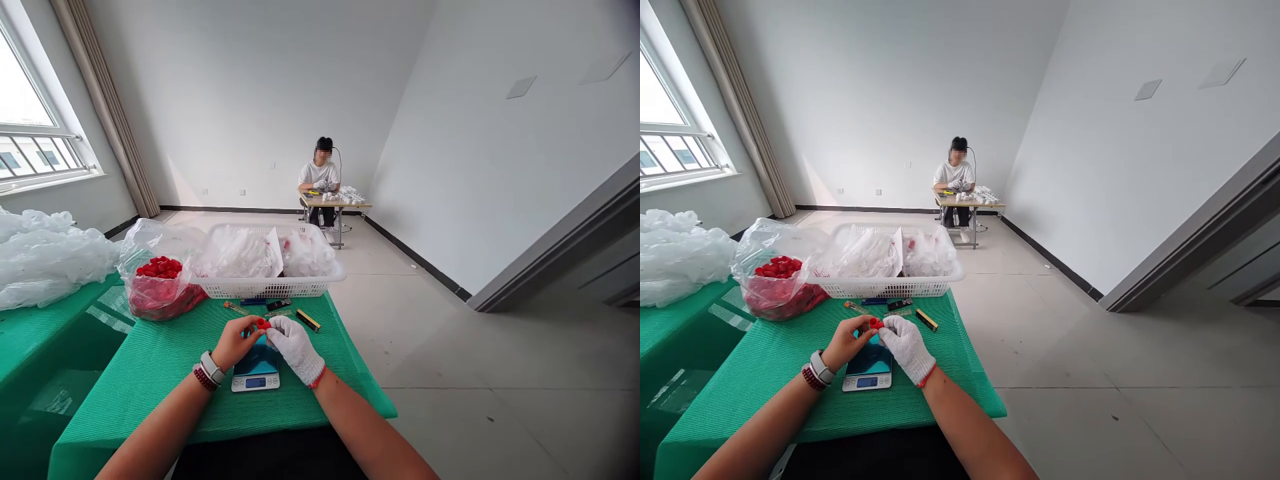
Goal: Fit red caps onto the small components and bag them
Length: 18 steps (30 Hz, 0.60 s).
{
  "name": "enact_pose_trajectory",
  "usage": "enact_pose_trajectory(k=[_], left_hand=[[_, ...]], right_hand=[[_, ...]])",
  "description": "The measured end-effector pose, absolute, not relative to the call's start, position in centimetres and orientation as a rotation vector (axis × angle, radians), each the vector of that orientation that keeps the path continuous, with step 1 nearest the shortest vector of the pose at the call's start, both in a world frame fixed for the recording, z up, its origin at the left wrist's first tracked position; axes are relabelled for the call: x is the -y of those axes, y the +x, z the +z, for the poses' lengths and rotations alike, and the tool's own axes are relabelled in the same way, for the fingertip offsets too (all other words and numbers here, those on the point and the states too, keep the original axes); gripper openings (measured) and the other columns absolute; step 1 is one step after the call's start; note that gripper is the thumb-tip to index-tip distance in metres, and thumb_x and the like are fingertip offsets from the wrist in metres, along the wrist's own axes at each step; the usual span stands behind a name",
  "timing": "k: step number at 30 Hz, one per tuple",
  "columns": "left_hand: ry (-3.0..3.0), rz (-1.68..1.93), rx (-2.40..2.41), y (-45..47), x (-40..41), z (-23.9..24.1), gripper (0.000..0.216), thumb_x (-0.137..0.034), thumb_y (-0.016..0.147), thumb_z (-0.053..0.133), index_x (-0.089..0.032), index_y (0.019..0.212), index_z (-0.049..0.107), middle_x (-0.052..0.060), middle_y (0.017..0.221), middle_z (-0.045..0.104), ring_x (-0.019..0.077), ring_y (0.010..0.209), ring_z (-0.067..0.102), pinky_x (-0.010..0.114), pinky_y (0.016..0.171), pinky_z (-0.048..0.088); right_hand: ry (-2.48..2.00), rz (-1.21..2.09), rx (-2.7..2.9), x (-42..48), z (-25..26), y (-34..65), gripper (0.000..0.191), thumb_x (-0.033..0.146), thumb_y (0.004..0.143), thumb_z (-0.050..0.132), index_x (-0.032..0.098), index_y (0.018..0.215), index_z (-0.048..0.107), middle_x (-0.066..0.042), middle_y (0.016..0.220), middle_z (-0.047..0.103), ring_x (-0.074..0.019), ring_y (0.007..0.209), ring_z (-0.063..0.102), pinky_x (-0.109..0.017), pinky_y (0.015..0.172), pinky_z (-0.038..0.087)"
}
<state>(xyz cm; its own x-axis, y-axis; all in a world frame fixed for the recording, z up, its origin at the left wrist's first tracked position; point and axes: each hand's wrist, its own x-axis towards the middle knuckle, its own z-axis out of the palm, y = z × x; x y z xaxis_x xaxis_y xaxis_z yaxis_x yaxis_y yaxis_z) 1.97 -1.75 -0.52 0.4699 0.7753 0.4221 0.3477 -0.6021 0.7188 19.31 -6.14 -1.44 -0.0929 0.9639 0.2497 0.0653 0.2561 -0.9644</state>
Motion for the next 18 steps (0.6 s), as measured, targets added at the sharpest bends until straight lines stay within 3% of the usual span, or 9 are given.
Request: enact_pose_trajectory(k=[6,12,15,18], left_hand=[[2.115,0.975,-0.903,1.8,1.9,0.0,0.03,-0.039,0.095,0.046,-0.014,0.1,0.063,0.002,0.071,0.062,0.0132,0.06,0.055,0.024,0.058,0.043],[2.224,0.843,-0.864,1.8,2.0,0.6,0.028,-0.037,0.097,0.041,-0.016,0.094,0.059,0.002,0.076,0.061,0.0142,0.065,0.055,0.026,0.063,0.043],[2.318,0.84,-0.845,1.9,2.1,0.6,0.026,-0.037,0.097,0.042,-0.017,0.098,0.059,0.003,0.081,0.06,0.0154,0.071,0.053,0.026,0.065,0.043],[2.337,0.856,-0.867,1.9,2.2,0.5,0.025,-0.036,0.097,0.043,-0.017,0.097,0.059,0.003,0.083,0.06,0.0158,0.073,0.053,0.026,0.065,0.042]], right_hand=[[-1.136,0.716,1.582,6.7,-1.1,19.5,0.018,0.031,0.089,0.053,0.018,0.079,0.06,-0.001,0.072,0.064,-0.0126,0.065,0.058,-0.023,0.061,0.048],[-1.111,0.358,1.666,7.0,-1.3,19.8,0.029,0.026,0.09,0.054,0.018,0.116,0.064,-0.009,0.109,0.071,-0.0203,0.098,0.067,-0.031,0.088,0.053],[-1.06,0.348,1.758,6.9,-1.3,19.8,0.031,0.025,0.091,0.053,0.02,0.119,0.064,-0.008,0.114,0.069,-0.0205,0.106,0.065,-0.032,0.093,0.051],[-1.058,0.373,1.795,6.9,-0.9,19.8,0.026,0.026,0.093,0.051,0.021,0.114,0.066,-0.007,0.108,0.071,-0.0193,0.1,0.067,-0.03,0.088,0.052]])
